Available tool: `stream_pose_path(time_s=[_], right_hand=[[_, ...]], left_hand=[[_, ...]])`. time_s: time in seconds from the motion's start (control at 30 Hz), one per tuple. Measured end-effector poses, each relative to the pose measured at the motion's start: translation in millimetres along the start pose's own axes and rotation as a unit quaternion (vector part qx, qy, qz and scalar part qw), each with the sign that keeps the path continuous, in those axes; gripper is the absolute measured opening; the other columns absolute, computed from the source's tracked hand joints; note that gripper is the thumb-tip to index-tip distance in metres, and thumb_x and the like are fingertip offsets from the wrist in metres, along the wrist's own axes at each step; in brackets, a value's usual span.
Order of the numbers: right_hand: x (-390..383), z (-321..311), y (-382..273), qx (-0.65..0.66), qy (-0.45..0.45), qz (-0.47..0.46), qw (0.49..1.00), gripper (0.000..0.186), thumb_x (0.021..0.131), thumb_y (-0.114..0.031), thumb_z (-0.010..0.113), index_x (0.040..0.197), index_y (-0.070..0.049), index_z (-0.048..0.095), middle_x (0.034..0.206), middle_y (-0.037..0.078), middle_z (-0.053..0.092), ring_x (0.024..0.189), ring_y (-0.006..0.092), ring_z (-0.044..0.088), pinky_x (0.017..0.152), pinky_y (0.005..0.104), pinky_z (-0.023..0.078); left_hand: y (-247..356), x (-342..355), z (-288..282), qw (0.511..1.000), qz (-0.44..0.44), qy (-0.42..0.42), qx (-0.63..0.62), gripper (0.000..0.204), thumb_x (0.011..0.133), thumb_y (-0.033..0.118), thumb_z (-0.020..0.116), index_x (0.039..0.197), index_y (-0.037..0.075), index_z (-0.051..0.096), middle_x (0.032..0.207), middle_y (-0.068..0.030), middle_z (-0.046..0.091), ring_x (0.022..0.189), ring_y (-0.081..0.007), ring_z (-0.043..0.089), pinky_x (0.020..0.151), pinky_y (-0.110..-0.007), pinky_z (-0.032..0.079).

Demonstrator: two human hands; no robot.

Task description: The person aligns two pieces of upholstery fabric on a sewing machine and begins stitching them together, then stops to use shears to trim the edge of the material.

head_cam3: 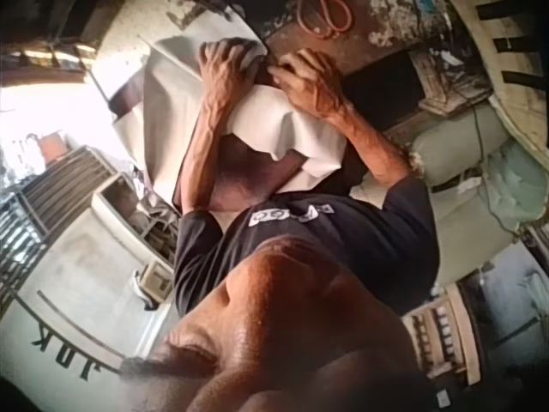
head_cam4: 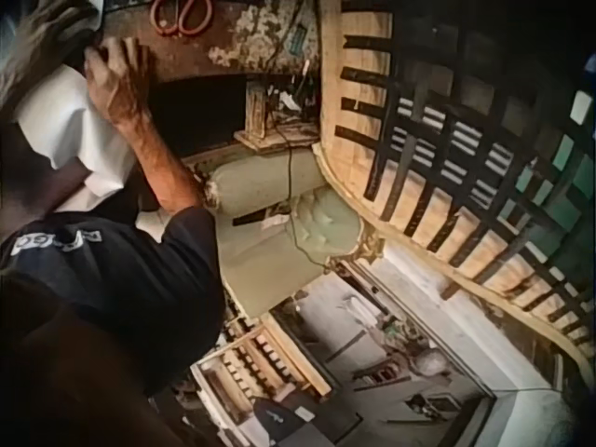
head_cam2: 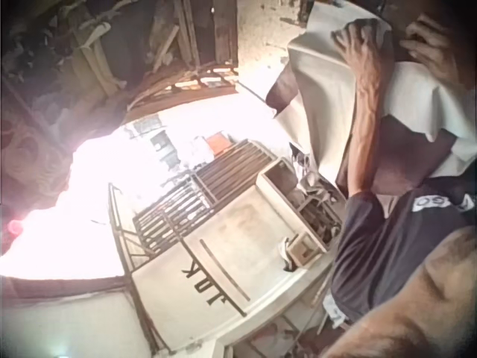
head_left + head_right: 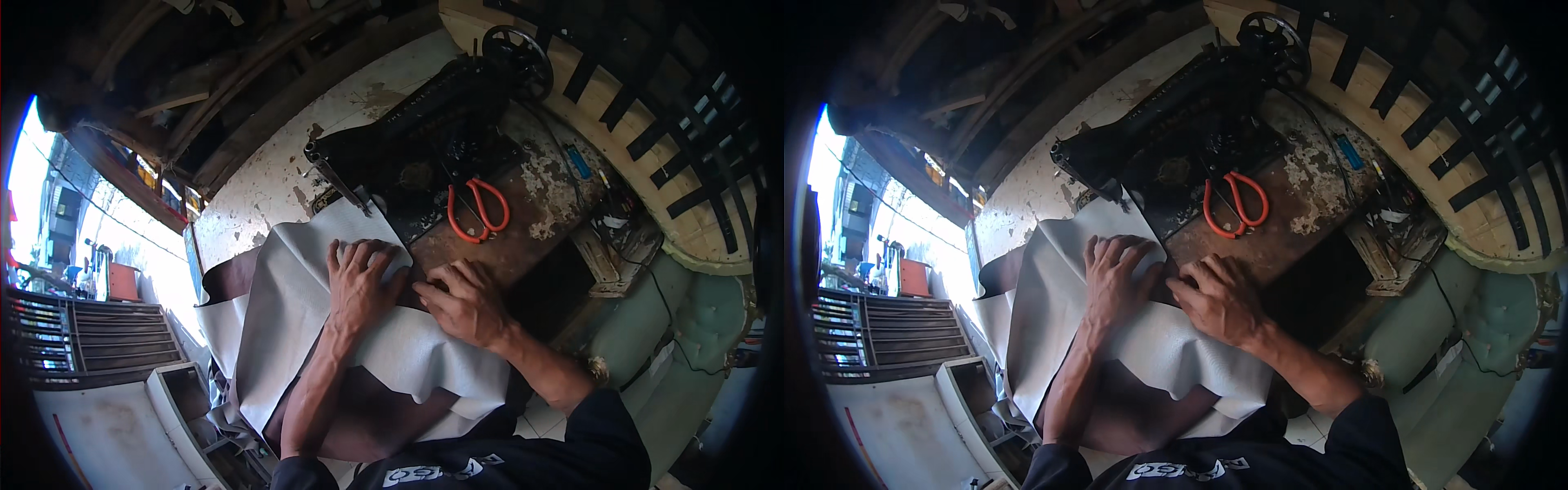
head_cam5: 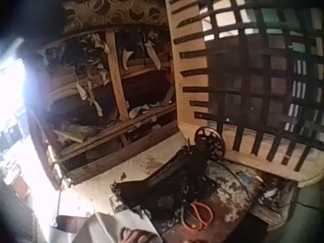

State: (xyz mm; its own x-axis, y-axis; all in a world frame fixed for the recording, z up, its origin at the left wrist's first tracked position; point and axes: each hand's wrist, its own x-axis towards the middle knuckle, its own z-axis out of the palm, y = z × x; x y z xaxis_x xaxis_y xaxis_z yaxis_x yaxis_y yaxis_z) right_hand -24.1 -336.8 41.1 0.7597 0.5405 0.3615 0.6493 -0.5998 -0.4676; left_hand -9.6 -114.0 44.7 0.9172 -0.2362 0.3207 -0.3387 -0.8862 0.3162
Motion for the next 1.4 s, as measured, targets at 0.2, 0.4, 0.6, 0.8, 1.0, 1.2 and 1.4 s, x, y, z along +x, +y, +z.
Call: stream_pose_path(time_s=[0.2,0.4,0.6,0.8,1.0,1.2,1.4], right_hand=[[-5,10,2,0.008,0.040,-0.073,0.997,0.026,0.079,-0.014,0.077,0.104,-0.013,0.080,0.124,-0.003,0.071,0.111,0.0215,0.061,0.094,0.0423,0.044],[-7,8,6,0.010,0.037,-0.090,0.995,0.024,0.080,-0.018,0.075,0.102,-0.012,0.078,0.118,-0.002,0.072,0.111,0.0204,0.060,0.094,0.0430,0.044],[-7,9,5,0.006,0.042,-0.085,0.995,0.020,0.080,-0.018,0.075,0.099,-0.013,0.078,0.116,-0.002,0.073,0.110,0.0208,0.061,0.094,0.0426,0.043],[-7,8,5,0.011,0.051,-0.082,0.995,0.020,0.080,-0.018,0.076,0.099,-0.013,0.078,0.114,-0.001,0.072,0.111,0.0207,0.060,0.095,0.0425,0.043],[-9,8,6,-0.003,0.032,-0.084,0.996,0.021,0.078,-0.020,0.076,0.098,-0.014,0.077,0.118,-0.002,0.071,0.113,0.0206,0.060,0.097,0.0431,0.042],[-10,9,6,-0.007,0.043,-0.092,0.995,0.020,0.078,-0.021,0.076,0.097,-0.015,0.077,0.117,-0.002,0.070,0.113,0.0209,0.060,0.098,0.0432,0.042],[-9,9,6,-0.006,0.042,-0.092,0.995,0.021,0.078,-0.021,0.077,0.097,-0.014,0.076,0.117,-0.001,0.071,0.113,0.0208,0.060,0.096,0.0430,0.043]], left_hand=[[0,5,0,0.997,0.051,-0.026,0.050,0.028,0.084,0.022,0.077,0.111,0.014,0.075,0.107,-0.0038,0.069,0.113,-0.0240,0.064,0.119,-0.067,0.026],[11,8,14,0.994,0.090,0.026,0.053,0.019,0.082,0.011,0.069,0.102,0.009,0.071,0.094,-0.0050,0.062,0.102,-0.0244,0.065,0.119,-0.068,0.029],[19,1,11,0.994,0.076,-0.003,0.074,0.023,0.079,0.010,0.068,0.103,0.009,0.071,0.095,-0.0061,0.061,0.104,-0.0253,0.064,0.119,-0.068,0.029],[18,-2,12,0.995,0.075,-0.010,0.063,0.024,0.081,0.009,0.065,0.104,0.006,0.070,0.097,-0.0078,0.063,0.106,-0.0267,0.064,0.119,-0.067,0.029],[17,-3,16,0.996,0.076,-0.019,0.051,0.029,0.082,0.008,0.063,0.110,0.005,0.070,0.101,-0.0100,0.064,0.106,-0.0288,0.064,0.119,-0.062,0.033],[19,-12,19,0.996,0.075,0.005,0.041,0.033,0.079,0.009,0.063,0.111,0.004,0.070,0.106,-0.0113,0.065,0.108,-0.0300,0.064,0.115,-0.058,0.039],[18,-11,19,0.996,0.085,0.021,0.035,0.035,0.077,0.010,0.064,0.111,0.003,0.069,0.107,-0.0123,0.065,0.108,-0.0314,0.063,0.113,-0.054,0.042]])
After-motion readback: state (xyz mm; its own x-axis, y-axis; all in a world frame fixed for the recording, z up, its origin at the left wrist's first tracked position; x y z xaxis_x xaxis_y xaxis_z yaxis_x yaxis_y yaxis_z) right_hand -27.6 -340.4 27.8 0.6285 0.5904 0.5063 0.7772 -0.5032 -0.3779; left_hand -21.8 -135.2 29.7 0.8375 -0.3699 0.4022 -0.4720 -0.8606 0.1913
